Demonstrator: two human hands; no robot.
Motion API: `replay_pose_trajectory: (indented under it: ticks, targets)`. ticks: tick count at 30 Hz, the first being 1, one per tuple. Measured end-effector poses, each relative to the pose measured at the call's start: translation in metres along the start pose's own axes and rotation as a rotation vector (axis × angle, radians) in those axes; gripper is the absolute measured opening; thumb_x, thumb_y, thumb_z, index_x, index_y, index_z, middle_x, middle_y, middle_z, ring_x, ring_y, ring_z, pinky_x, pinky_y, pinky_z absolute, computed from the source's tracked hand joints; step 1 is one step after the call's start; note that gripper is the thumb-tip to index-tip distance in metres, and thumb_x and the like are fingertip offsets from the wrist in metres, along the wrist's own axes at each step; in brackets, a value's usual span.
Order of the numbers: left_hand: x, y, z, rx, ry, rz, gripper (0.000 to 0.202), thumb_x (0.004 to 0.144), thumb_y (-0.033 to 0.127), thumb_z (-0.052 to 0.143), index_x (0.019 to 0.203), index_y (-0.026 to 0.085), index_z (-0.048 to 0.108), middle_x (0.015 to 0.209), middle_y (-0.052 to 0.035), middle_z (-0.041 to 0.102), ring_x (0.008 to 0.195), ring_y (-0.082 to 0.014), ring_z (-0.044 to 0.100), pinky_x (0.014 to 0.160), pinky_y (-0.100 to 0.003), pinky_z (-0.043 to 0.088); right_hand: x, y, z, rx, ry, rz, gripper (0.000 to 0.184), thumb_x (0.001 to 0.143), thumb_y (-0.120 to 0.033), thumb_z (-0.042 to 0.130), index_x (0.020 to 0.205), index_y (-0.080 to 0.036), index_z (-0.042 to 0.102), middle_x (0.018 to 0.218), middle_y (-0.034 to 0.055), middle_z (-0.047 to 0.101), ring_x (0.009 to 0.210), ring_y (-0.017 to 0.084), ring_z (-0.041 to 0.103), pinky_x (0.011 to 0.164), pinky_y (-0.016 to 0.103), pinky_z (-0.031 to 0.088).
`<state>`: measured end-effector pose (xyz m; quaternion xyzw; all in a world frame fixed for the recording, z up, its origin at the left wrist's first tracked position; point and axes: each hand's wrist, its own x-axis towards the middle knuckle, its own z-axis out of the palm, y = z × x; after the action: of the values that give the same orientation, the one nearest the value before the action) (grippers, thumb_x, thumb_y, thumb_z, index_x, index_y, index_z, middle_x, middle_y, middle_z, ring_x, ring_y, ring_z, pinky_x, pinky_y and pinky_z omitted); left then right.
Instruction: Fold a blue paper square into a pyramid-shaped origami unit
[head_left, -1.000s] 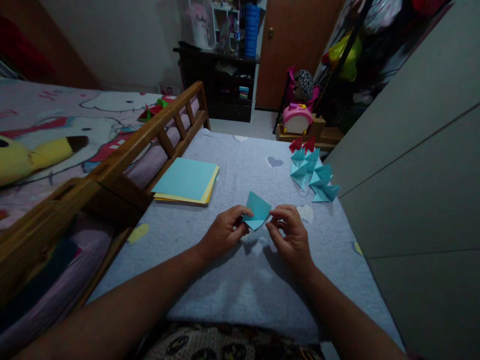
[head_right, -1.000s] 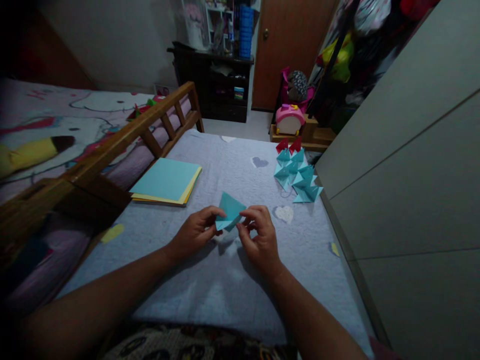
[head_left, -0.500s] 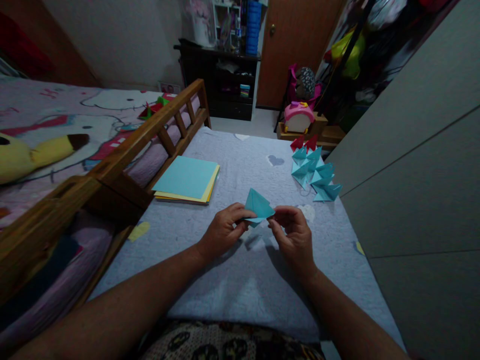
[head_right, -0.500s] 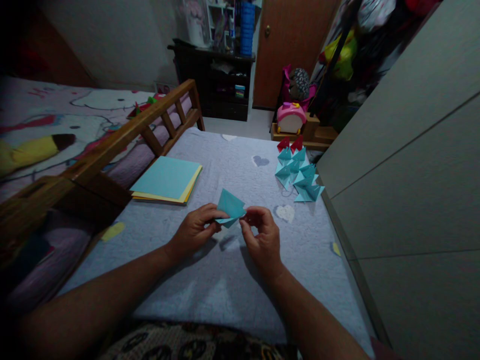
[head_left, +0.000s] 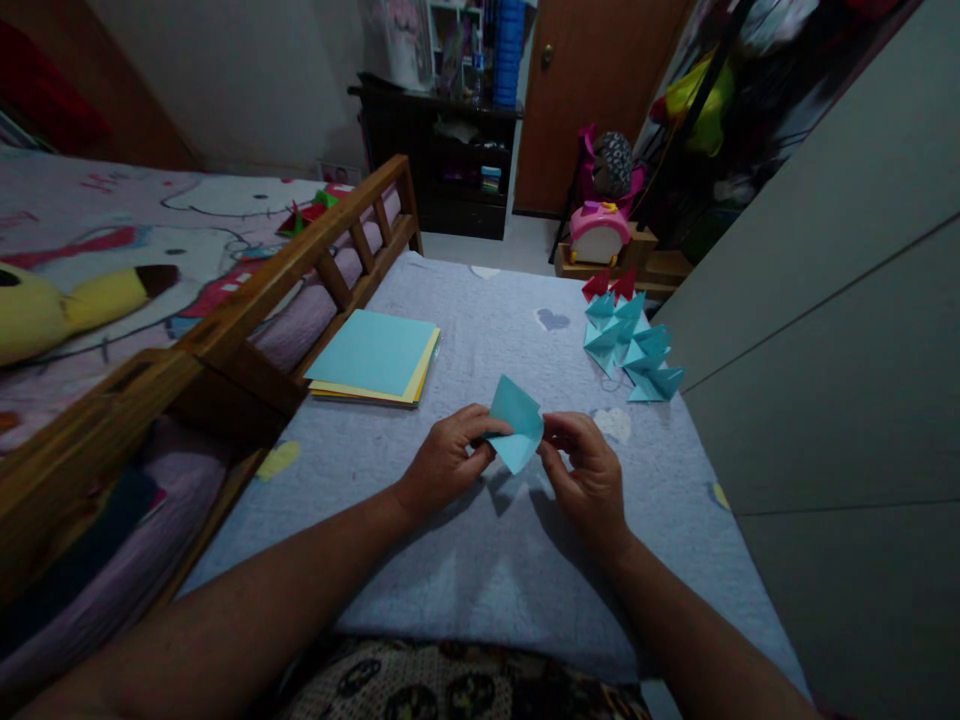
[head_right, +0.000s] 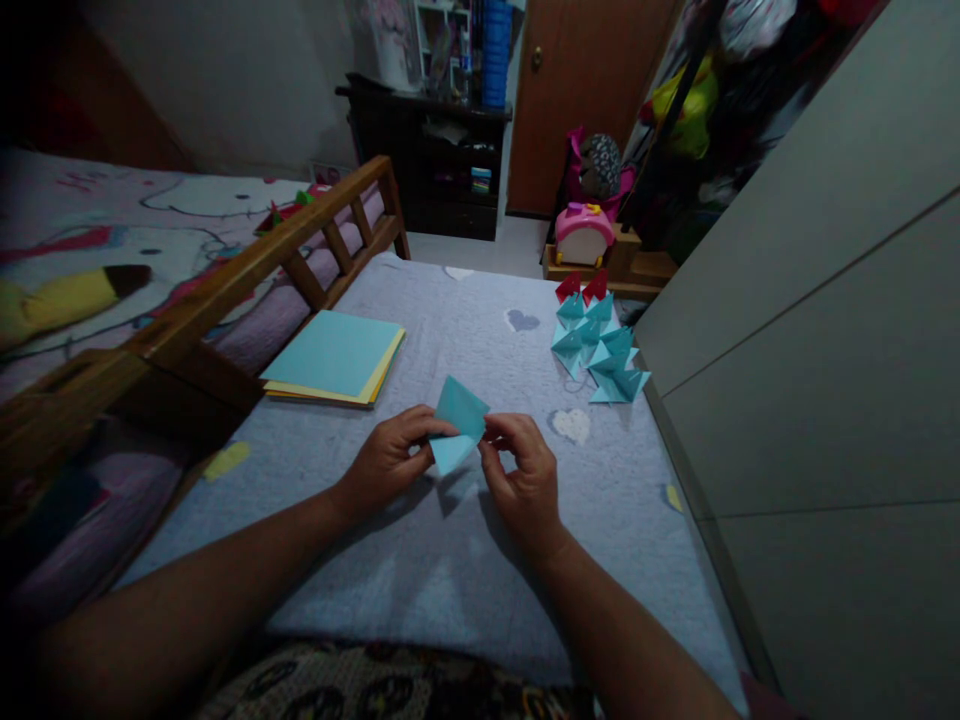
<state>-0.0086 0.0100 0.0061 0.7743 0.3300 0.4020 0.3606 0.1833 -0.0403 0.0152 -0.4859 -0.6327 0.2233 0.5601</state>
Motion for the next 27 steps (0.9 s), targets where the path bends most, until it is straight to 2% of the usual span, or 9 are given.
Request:
replay_pose_trajectory:
  ticks: [6, 14, 21, 25, 27]
  targets:
    - [0.0004, 0.0033, -0.0012, -0.012, 0.009, 0.005, 0.022, 0.085, 0.009, 0.058, 0.097, 0.021, 0.073, 0.084, -0.0018, 0.061, 0.076, -0.015, 0.058, 0.069, -0.027, 0.045, -0.0026, 0.0016, -0.0002, -0.022, -0.047, -0.018, 0.025, 0.089, -0.013, 0.061, 0.111, -0.026, 0.063, 0.102, 0.0037, 0.067, 0.089, 0.017, 0.066, 0.073, 0.032, 0.058]
    - [0.0003, 0.003, -0.002, -0.08, 0.032, -0.023, 0.022, 0.083, 0.009, 0.057, 0.093, 0.021, 0.073, 0.082, -0.0013, 0.061, 0.076, -0.0152, 0.058, 0.07, -0.027, 0.046, -0.0028, 0.004, -0.0003, -0.084, -0.138, -0.133, 0.038, 0.087, -0.012, 0.061, 0.12, -0.03, 0.062, 0.11, 0.0057, 0.067, 0.093, 0.021, 0.063, 0.072, 0.037, 0.057]
    - [0.0014, 0.0047, -0.0027, -0.105, 0.021, -0.023, 0.016, 0.082, 0.012, 0.058, 0.088, 0.02, 0.071, 0.079, -0.0007, 0.062, 0.074, -0.015, 0.057, 0.068, -0.027, 0.045, -0.0006, 0.0007, 0.0004, -0.136, -0.166, -0.164, 0.023, 0.089, -0.013, 0.058, 0.104, -0.027, 0.067, 0.102, 0.0052, 0.07, 0.094, 0.022, 0.064, 0.077, 0.04, 0.055]
    - [0.0003, 0.005, -0.0004, -0.205, 0.026, -0.13, 0.007, 0.082, 0.014, 0.061, 0.087, 0.019, 0.064, 0.077, 0.001, 0.06, 0.068, -0.0125, 0.055, 0.064, -0.024, 0.044, 0.0006, -0.0021, 0.0001, -0.127, -0.159, -0.199, 0.021, 0.089, -0.012, 0.059, 0.101, -0.027, 0.069, 0.1, 0.0051, 0.071, 0.093, 0.021, 0.065, 0.08, 0.041, 0.055]
    - [-0.0009, 0.0043, 0.0013, -0.267, 0.028, -0.189, 0.012, 0.083, 0.017, 0.062, 0.094, 0.019, 0.061, 0.079, 0.0016, 0.06, 0.067, -0.012, 0.055, 0.063, -0.024, 0.044, 0.001, -0.0026, 0.0003, -0.125, -0.156, -0.207, 0.021, 0.089, -0.012, 0.059, 0.1, -0.027, 0.069, 0.099, 0.0049, 0.072, 0.092, 0.022, 0.066, 0.081, 0.041, 0.054]
